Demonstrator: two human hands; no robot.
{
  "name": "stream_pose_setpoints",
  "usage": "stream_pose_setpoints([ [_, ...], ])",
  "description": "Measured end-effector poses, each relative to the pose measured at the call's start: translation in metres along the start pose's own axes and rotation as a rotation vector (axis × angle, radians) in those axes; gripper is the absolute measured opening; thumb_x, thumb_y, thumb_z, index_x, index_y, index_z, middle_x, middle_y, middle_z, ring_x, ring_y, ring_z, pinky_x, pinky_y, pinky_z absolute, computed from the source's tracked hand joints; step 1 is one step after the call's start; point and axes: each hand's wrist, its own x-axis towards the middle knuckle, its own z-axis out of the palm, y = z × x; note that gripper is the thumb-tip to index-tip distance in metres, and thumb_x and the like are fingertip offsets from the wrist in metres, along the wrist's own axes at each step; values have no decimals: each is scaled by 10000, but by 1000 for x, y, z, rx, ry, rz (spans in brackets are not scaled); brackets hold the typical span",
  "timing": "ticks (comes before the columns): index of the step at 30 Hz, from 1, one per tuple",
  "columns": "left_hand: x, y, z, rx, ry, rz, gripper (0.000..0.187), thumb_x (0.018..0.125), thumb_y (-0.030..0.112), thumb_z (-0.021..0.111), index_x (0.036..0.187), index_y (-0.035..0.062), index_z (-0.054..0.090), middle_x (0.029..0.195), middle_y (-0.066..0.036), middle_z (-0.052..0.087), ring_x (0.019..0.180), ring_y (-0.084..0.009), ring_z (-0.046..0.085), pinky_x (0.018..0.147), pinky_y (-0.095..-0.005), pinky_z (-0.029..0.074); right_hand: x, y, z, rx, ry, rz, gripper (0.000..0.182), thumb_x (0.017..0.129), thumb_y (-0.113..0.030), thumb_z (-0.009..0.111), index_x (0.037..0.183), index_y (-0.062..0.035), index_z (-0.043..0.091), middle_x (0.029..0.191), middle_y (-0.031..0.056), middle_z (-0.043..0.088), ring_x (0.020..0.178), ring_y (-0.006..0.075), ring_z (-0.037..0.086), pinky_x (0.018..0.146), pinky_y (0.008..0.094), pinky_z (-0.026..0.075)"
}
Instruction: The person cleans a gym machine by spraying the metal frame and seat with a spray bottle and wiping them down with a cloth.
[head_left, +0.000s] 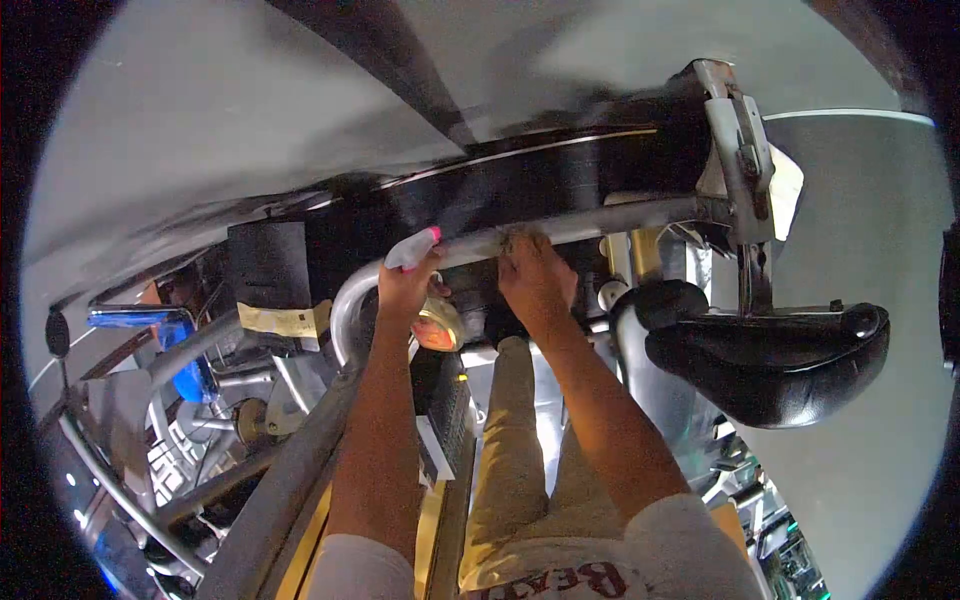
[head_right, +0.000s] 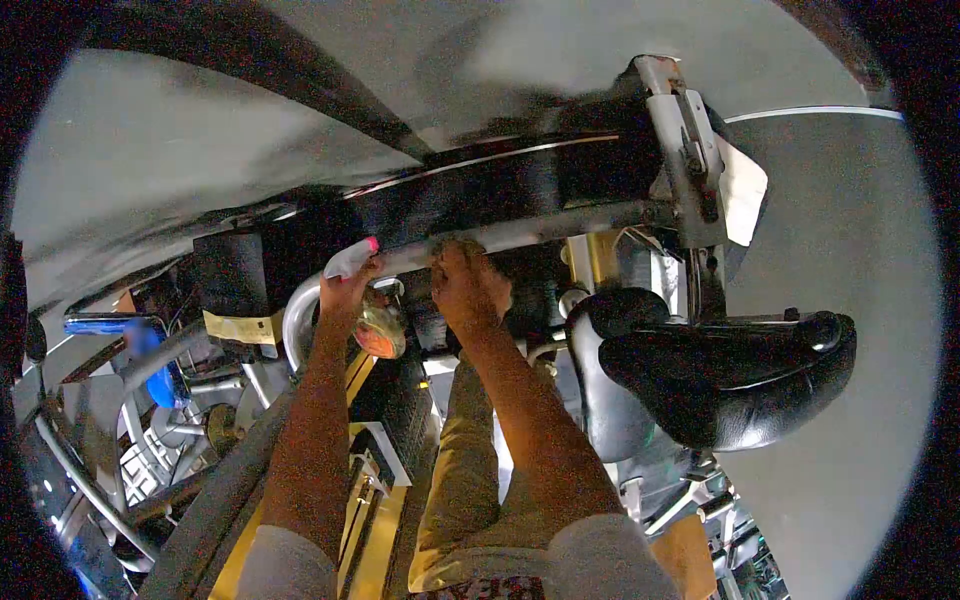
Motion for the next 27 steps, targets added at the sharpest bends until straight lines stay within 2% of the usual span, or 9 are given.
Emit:
stream_pose_setpoints([
  [1, 2, 0, -2, -63, -11, -32, 342, 846, 176, 750, 1122, -1, 654, 963, -85, 668, 765, -174, 661, 487, -322, 590, -3, -6, 3, 83, 40, -60, 250, 840, -185, 646, 1077, -105, 627, 1045, 153, 666, 898, 366, 665, 731, 506, 540],
  [4, 3, 1, -3, -138, -10, -76, 359, 829, 176, 768, 1112, -14, 656, 978, -95, 673, 758, -185, 668, 489, -327, 595, 18, 24, -33, -249, -194, 213, 238, 836, -183, 658, 1050, -87, 620, 1023, 159, 672, 912, 354, 667, 738, 492, 541],
  [7, 3, 0, -4, -91, 3, -94, 361, 818, 174, 777, 1088, -35, 659, 979, -104, 679, 756, -191, 672, 497, -331, 601, 37, 89, -55, 92, 74, 271, 254, 865, -255, 634, 1035, -66, 613, 1017, 167, 675, 919, 356, 668, 780, 491, 533],
  [11, 1, 5, -3, -11, -3, -152, 366, 810, 184, 784, 1068, -48, 667, 935, -101, 686, 673, -186, 669, 485, -316, 593, 31, 68, -34, 4, 309, 176, 289, 886, -291, 610, 1067, -65, 614, 1050, 181, 663, 968, 360, 658, 821, 512, 521],
  [13, 2, 5, -3, -34, -7, -139, 365, 807, 181, 785, 1067, -47, 668, 932, -104, 688, 637, -184, 664, 475, -307, 585, 29, 8, -31, -164, -189, 417, 351, 881, -314, 615, 1120, -56, 606, 1093, 176, 650, 1008, 354, 650, 834, 510, 521],
  [16, 7, -1, -3, -84, -15, -99, 356, 804, 173, 783, 1060, -46, 668, 934, -109, 690, 605, -176, 656, 460, -296, 572, 21, 7, -28, -184, -176, 14, 398, 874, -337, 619, 1145, -45, 602, 1131, 177, 634, 950, 361, 660, 827, 515, 522],
  [21, 4, -2, -6, -73, -33, -88, 341, 810, 160, 772, 1063, -43, 665, 936, -109, 690, 616, -164, 657, 456, -288, 568, 72, 163, -70, -53, 125, 2, 286, 865, -239, 621, 1060, -30, 629, 1095, 218, 611, 1021, 393, 591, 826, 531, 494],
  [23, 3, 1, -6, -55, -28, -131, 341, 812, 155, 770, 1068, -42, 662, 937, -109, 688, 620, -168, 659, 460, -288, 568, 67, 148, -41, -436, 524, 5, 244, 866, -210, 617, 1027, -29, 639, 1067, 225, 604, 1038, 402, 568, 823, 535, 482],
  [27, 5, 0, -4, -99, -27, -76, 355, 813, 166, 771, 1076, -43, 658, 931, -108, 686, 584, -174, 650, 458, -292, 560, 40, 37, -10, -371, 209, -55, 205, 804, -186, 654, 966, -62, 651, 936, 184, 586, 910, 370, 576, 805, 527, 466],
])
